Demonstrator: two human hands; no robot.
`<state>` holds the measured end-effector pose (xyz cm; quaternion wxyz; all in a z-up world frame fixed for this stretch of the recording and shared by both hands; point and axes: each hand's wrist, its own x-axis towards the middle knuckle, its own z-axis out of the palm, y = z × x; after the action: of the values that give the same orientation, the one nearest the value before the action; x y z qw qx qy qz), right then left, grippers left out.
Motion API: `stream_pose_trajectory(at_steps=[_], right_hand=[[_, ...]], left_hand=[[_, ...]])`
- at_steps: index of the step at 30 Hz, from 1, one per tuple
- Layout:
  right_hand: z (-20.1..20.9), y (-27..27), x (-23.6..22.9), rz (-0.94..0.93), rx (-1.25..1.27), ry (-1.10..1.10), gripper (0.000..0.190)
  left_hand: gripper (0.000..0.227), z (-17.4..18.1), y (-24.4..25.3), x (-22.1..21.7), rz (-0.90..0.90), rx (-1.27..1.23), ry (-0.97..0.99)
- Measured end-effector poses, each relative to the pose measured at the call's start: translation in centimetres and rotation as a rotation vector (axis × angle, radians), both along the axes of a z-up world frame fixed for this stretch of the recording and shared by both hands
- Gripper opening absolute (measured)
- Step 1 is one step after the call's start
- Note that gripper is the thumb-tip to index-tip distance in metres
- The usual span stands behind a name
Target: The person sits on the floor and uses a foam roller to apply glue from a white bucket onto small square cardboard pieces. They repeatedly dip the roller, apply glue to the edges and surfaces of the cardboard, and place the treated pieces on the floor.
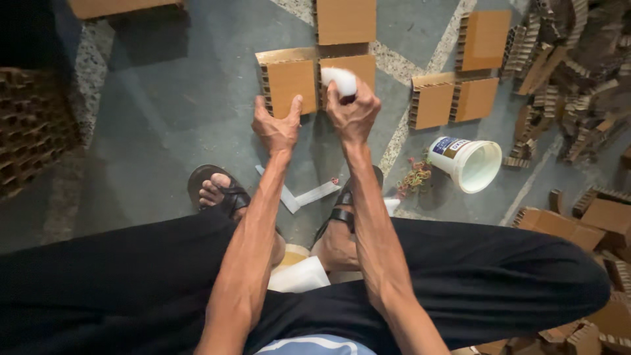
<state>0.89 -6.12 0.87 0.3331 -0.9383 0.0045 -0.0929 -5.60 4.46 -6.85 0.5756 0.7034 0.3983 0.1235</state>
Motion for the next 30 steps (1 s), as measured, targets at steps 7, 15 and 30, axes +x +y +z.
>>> stream_pose_trajectory(at_steps=[7,15,30], right_hand=[[-1.8,-0.2,4.2,0.15,-0.109,-0.041,0.02],[-0.8,-1.7,-0.5,0.143,-0.165,0.124,0.02],[1.2,-0.2,4.3,0.125,-0.076,-0.003,0.02]], left_hand=[[0.052,-0.9,-0.1,-0.1,0.008,0.085,0.024],[0.049,-0.7,-0.3,-0.2,0.022,0.086,-0.068],[0.05,0.5,-0.2,-2.3,-0.041,-0.002,0.02]])
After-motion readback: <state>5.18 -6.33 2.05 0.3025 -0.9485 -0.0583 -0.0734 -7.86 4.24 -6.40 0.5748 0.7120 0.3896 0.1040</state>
